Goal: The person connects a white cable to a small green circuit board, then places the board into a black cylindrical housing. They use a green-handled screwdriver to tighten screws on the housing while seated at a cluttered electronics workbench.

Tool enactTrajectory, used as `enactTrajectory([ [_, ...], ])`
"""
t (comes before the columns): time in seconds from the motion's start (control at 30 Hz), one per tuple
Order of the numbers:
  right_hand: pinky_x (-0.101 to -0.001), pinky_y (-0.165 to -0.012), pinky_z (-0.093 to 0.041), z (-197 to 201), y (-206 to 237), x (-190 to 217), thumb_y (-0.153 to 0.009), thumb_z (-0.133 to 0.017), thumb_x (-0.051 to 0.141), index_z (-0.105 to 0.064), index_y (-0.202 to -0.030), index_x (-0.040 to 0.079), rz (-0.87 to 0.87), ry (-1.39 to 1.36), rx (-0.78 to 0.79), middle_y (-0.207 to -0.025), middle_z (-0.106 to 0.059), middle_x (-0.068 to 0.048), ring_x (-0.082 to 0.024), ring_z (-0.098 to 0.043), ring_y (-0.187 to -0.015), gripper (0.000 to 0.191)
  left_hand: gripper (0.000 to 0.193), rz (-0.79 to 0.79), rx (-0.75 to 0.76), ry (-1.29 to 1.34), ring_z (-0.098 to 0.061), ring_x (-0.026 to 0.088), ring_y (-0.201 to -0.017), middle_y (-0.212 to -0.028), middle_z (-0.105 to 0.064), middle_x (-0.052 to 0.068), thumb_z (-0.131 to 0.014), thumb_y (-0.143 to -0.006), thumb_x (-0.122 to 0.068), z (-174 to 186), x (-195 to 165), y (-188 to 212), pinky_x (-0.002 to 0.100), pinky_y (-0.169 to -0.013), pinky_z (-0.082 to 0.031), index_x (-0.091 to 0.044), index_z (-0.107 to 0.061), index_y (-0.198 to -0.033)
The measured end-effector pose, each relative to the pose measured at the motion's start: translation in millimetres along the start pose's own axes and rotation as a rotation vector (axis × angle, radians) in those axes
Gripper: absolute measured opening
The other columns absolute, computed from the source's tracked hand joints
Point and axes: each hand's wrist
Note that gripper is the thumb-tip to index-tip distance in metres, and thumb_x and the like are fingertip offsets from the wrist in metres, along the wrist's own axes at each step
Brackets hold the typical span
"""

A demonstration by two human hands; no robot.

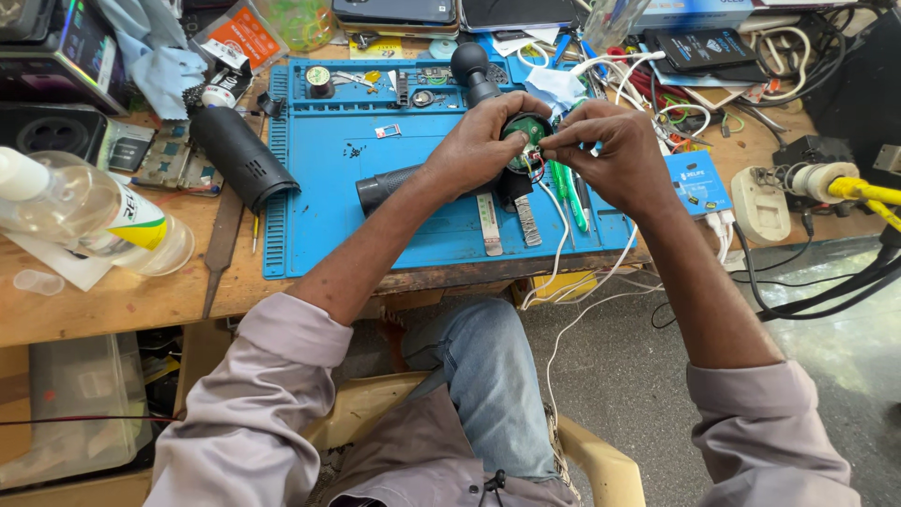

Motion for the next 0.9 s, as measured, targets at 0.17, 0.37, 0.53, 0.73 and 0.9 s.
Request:
enactTrajectory([
  [0.17,-0.0272,-0.068,-0.054,0.9,2.7,4.7,-0.086,-0.086,0.008,-0.082,-0.1,0.012,-0.125,-0.034,0.007,-0.095,-0.075,-0.002,-0.011,-0.068,-0.081,0.015,0.037,-0.076,-0.012,0.05,-0.068,0.016,-0.115,-0.12,-0.069,0.009,-0.059,-0.094,0.001,-0.3,1.8,3.4,0.033,-0.103,-0.055,-0.002,-0.061,-0.13],
  [0.37,-0.0279,-0.067,-0.052,1.9,-4.8,13.2,-0.082,-0.089,0.01,-0.082,-0.097,0.012,-0.14,0.02,0.066,-0.09,-0.073,-0.003,-0.011,-0.067,-0.079,0.017,0.037,-0.13,-0.035,0.021,-0.068,0.015,-0.115,-0.118,-0.072,0.009,-0.059,-0.094,0.002,-1.6,8.3,4.5,0.033,-0.103,-0.054,-0.001,-0.061,-0.13],
  [0.53,-0.0301,-0.066,-0.049,0.3,-9.6,16.8,-0.083,-0.088,0.011,-0.082,-0.097,0.011,-0.161,0.08,0.093,-0.087,-0.071,-0.003,-0.013,-0.064,-0.077,0.015,0.035,-0.144,-0.056,-0.009,-0.07,0.016,-0.116,-0.118,-0.073,0.009,-0.06,-0.094,0.0,-0.5,9.9,4.6,0.033,-0.103,-0.054,-0.001,-0.062,-0.13],
  [0.73,-0.0317,-0.067,-0.049,-2.5,-11.5,17.4,-0.087,-0.085,0.008,-0.082,-0.098,0.011,-0.114,0.168,0.074,-0.086,-0.069,-0.005,-0.015,-0.065,-0.077,0.012,0.035,-0.115,-0.072,-0.054,-0.074,0.016,-0.109,-0.114,-0.076,0.008,-0.061,-0.094,-0.002,0.3,7.6,6.3,0.033,-0.097,-0.057,-0.005,-0.063,-0.129],
  [0.9,-0.0319,-0.068,-0.052,-3.7,-14.6,21.0,-0.087,-0.084,0.007,-0.082,-0.098,0.011,-0.083,0.232,0.076,-0.089,-0.072,-0.006,-0.016,-0.067,-0.079,0.012,0.034,-0.111,-0.062,-0.034,-0.075,0.016,-0.106,-0.111,-0.076,0.007,-0.059,-0.094,-0.002,-0.2,9.0,5.7,0.034,-0.096,-0.059,-0.006,-0.063,-0.128],
])
Point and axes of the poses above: each hand's wrist, its own y-axis away from the middle knuckle, its own z-axis out of the back of the hand, x = y × z
